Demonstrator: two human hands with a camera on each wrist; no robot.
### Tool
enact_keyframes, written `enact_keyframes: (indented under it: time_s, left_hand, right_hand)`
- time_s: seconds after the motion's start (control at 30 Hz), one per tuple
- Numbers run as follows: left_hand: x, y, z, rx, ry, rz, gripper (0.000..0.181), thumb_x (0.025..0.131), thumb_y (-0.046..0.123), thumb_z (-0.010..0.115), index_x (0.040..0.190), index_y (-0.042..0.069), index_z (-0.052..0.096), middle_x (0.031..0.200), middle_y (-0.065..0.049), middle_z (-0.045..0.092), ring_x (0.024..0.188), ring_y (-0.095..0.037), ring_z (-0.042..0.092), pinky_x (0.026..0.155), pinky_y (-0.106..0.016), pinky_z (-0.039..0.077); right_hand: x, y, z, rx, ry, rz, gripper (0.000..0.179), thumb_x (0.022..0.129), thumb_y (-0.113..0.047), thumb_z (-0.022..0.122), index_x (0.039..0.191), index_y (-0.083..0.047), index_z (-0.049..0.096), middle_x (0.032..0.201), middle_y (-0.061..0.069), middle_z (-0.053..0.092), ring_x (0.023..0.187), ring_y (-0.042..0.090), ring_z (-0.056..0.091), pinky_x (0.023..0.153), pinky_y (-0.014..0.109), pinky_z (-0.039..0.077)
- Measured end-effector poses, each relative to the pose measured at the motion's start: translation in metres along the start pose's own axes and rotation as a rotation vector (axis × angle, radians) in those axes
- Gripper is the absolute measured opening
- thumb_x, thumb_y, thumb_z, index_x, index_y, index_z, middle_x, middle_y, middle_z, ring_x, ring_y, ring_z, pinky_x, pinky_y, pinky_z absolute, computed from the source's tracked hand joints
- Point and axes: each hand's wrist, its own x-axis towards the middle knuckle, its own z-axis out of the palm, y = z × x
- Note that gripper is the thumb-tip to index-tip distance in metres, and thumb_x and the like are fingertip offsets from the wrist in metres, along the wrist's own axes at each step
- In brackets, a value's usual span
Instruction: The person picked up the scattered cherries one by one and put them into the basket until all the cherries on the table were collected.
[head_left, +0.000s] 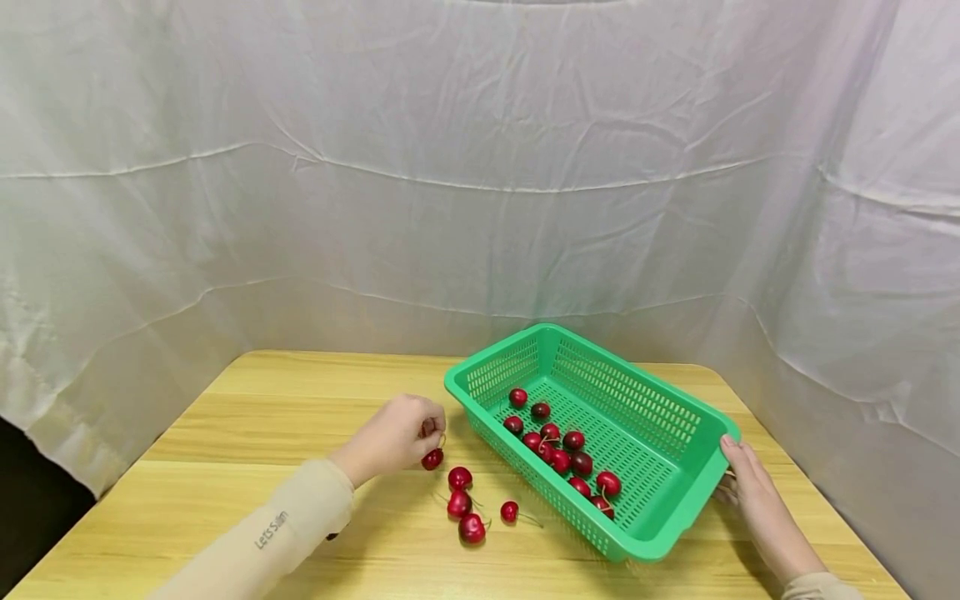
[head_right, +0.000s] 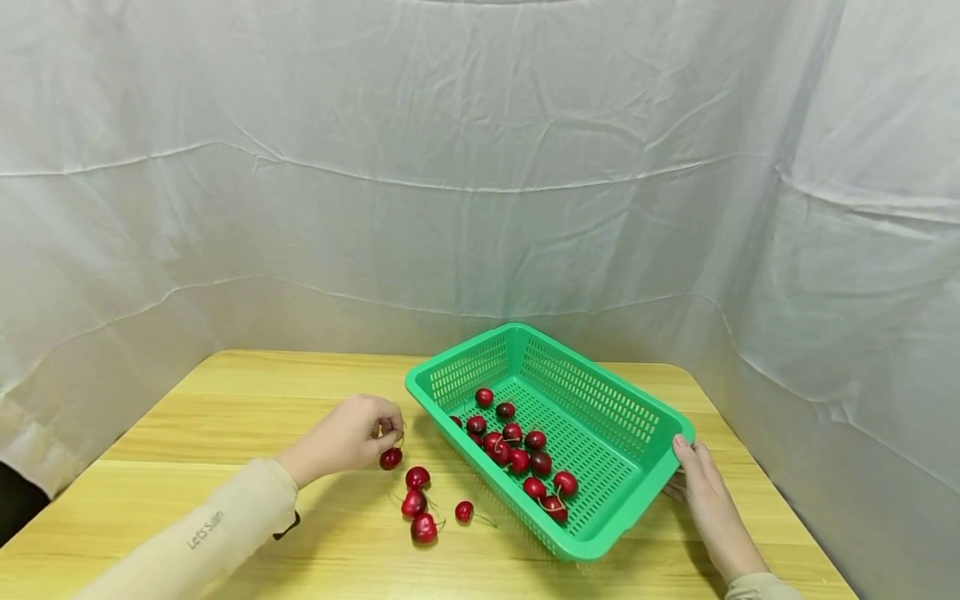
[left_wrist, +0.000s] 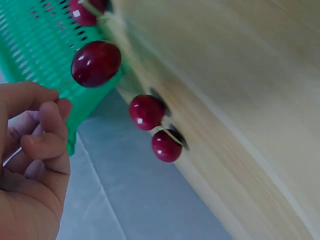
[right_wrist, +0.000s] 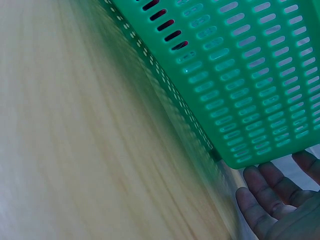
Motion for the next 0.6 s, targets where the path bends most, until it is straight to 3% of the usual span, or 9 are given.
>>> enact_keyframes:
  time_s: [0.23, 0.43, 0.6]
  left_hand:
    - [0.005, 0.002, -0.018, -0.153, 0.049, -0.062, 0.013, 0.095, 0.002, 0.075, 0.088, 0.012, 0.076, 0.075, 0.007, 0.072, 0.065, 0.000, 0.060, 0.061, -0.020, 0.054]
    - [0.011, 0.011, -0.032, -0.248, 0.157, -0.052, 0.006, 0.094, 0.004, 0.077, 0.091, 0.010, 0.078, 0.079, 0.003, 0.076, 0.064, -0.003, 0.062, 0.055, -0.022, 0.053]
    - [0.018, 0.020, -0.035, -0.314, 0.233, -0.069, 0.003, 0.096, 0.008, 0.077, 0.095, 0.007, 0.080, 0.080, 0.002, 0.076, 0.065, -0.007, 0.064, 0.056, -0.023, 0.054]
  right_hand:
    - [0.000, 0.000, 0.000, 0.002, -0.001, 0.005, 0.066, 0.117, -0.051, 0.020, 0.158, 0.002, 0.019, 0.128, -0.012, 0.053, 0.110, -0.016, 0.059, 0.091, 0.009, 0.051]
    - [0.000, -0.001, 0.000, -0.011, -0.007, 0.017, 0.071, 0.117, -0.051, 0.019, 0.160, 0.005, 0.015, 0.129, -0.011, 0.052, 0.110, -0.018, 0.058, 0.091, 0.009, 0.051]
    - [0.000, -0.001, 0.000, -0.016, -0.010, 0.017, 0.073, 0.117, -0.052, 0.018, 0.162, 0.006, 0.013, 0.133, -0.007, 0.051, 0.110, -0.019, 0.056, 0.091, 0.008, 0.050]
